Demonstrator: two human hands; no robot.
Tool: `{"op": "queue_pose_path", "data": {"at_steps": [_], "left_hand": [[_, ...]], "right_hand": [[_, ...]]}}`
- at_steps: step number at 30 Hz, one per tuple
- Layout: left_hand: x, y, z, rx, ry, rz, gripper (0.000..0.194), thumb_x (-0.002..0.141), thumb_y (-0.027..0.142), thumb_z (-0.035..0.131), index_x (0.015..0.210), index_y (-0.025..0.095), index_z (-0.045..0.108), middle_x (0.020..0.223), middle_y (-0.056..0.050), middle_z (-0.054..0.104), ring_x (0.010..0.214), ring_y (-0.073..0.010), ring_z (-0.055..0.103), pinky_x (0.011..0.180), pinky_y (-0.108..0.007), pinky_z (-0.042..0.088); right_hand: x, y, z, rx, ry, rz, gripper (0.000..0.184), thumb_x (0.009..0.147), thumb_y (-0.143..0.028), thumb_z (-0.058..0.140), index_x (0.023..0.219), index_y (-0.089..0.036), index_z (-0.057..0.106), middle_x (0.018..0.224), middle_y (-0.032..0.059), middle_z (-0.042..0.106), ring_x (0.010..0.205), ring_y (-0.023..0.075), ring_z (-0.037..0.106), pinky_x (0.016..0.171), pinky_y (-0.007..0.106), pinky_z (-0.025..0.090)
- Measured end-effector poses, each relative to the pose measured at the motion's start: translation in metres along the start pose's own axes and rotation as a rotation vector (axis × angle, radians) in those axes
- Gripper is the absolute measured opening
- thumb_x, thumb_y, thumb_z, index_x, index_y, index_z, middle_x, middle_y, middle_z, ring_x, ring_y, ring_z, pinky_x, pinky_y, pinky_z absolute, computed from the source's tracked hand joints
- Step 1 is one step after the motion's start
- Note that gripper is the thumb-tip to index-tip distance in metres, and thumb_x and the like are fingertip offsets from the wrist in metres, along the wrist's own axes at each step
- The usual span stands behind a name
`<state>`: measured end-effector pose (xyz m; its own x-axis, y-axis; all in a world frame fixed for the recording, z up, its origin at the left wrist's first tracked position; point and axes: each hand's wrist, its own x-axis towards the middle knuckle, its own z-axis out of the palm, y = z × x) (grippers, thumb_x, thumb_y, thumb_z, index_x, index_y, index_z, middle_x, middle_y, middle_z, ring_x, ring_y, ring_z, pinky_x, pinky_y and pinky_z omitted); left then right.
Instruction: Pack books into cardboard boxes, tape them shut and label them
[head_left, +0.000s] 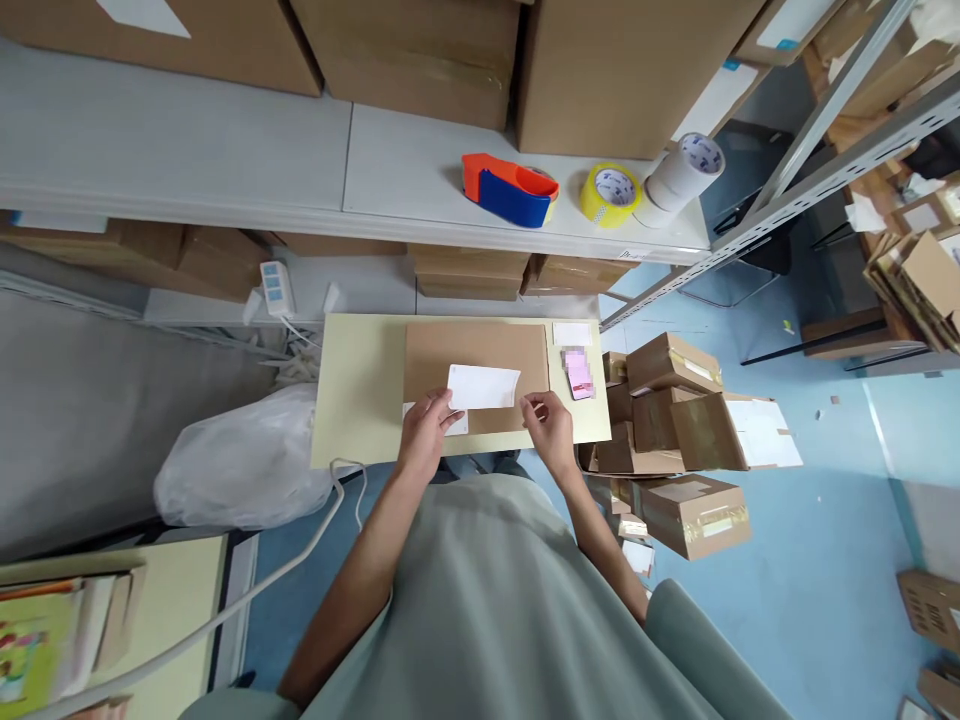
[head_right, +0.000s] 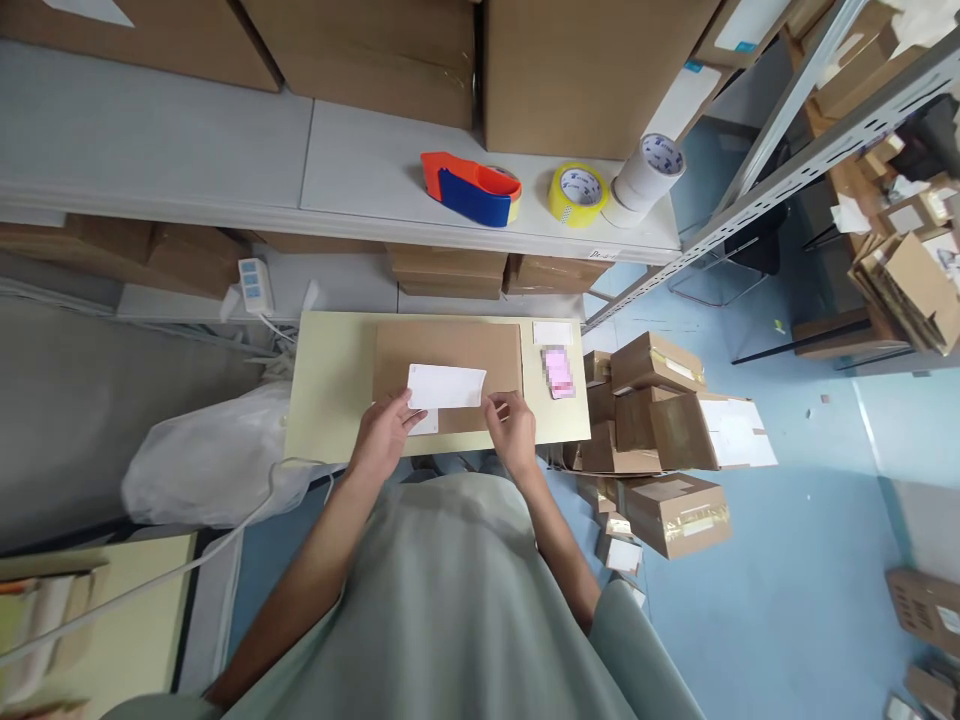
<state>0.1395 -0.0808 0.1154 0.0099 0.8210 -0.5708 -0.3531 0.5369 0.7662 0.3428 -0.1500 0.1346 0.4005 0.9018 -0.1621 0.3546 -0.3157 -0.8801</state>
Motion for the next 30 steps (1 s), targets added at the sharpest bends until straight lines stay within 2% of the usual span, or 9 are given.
{"op": "queue_pose_path", "data": {"at_steps": [5, 10, 13, 18, 27, 30], "left_hand": [[-0.001, -0.002, 0.0, 0.003, -0.008, -0.019, 0.048, 0.067, 0.052, 0.093, 0.094, 0.022, 0.067, 0.105, -0.007, 0.078, 0.099, -0.0234, 0.076, 0.097, -0.043, 0.063], [-0.002, -0.006, 0.004, 0.034, -0.027, -0.023, 0.048, 0.07, 0.055, 0.089, 0.097, 0.023, 0.067, 0.109, -0.009, 0.08, 0.113, -0.0292, 0.077, 0.098, -0.045, 0.063], [-0.003, -0.008, 0.006, 0.039, -0.039, -0.035, 0.048, 0.07, 0.055, 0.089, 0.097, 0.023, 0.067, 0.107, -0.01, 0.08, 0.116, -0.0312, 0.076, 0.096, -0.045, 0.064], [-0.001, -0.013, 0.003, 0.031, -0.039, -0.053, 0.045, 0.069, 0.054, 0.091, 0.092, 0.023, 0.068, 0.103, -0.008, 0.079, 0.107, -0.0279, 0.076, 0.095, -0.044, 0.064], [0.017, -0.041, -0.012, 0.176, 0.014, 0.058, 0.056, 0.066, 0.066, 0.093, 0.089, 0.02, 0.071, 0.097, -0.006, 0.074, 0.098, -0.0232, 0.074, 0.096, -0.042, 0.065], [0.03, -0.048, -0.015, 0.233, 0.056, 0.086, 0.054, 0.066, 0.064, 0.091, 0.091, 0.02, 0.073, 0.101, -0.009, 0.077, 0.102, -0.0254, 0.075, 0.091, -0.039, 0.065]], "right_hand": [[0.01, 0.02, -0.005, 0.074, -0.05, 0.128, 0.043, 0.097, -0.067, 0.067, 0.099, -0.024, 0.074, 0.093, 0.0066, 0.079, 0.07, 0.0218, 0.075, 0.066, 0.034, 0.059], [0.015, 0.028, 0.002, 0.146, -0.087, 0.182, 0.047, 0.094, -0.071, 0.069, 0.097, -0.024, 0.072, 0.09, 0.0061, 0.079, 0.067, 0.0214, 0.076, 0.06, 0.032, 0.059], [0.016, 0.031, 0.004, 0.176, -0.091, 0.193, 0.047, 0.093, -0.07, 0.069, 0.095, -0.024, 0.071, 0.09, 0.0064, 0.079, 0.067, 0.0207, 0.075, 0.06, 0.032, 0.058], [0.016, 0.034, 0.004, 0.172, -0.093, 0.195, 0.046, 0.093, -0.07, 0.069, 0.093, -0.024, 0.07, 0.085, 0.0054, 0.078, 0.067, 0.0214, 0.075, 0.06, 0.032, 0.058], [0.021, 0.049, 0.007, 0.114, -0.117, 0.159, 0.044, 0.093, -0.069, 0.068, 0.091, -0.025, 0.071, 0.085, 0.0051, 0.079, 0.066, 0.0213, 0.075, 0.061, 0.032, 0.058], [0.03, 0.054, 0.013, 0.058, -0.101, 0.146, 0.042, 0.094, -0.068, 0.066, 0.089, -0.026, 0.07, 0.081, 0.0046, 0.079, 0.07, 0.0229, 0.075, 0.066, 0.033, 0.057]]}}
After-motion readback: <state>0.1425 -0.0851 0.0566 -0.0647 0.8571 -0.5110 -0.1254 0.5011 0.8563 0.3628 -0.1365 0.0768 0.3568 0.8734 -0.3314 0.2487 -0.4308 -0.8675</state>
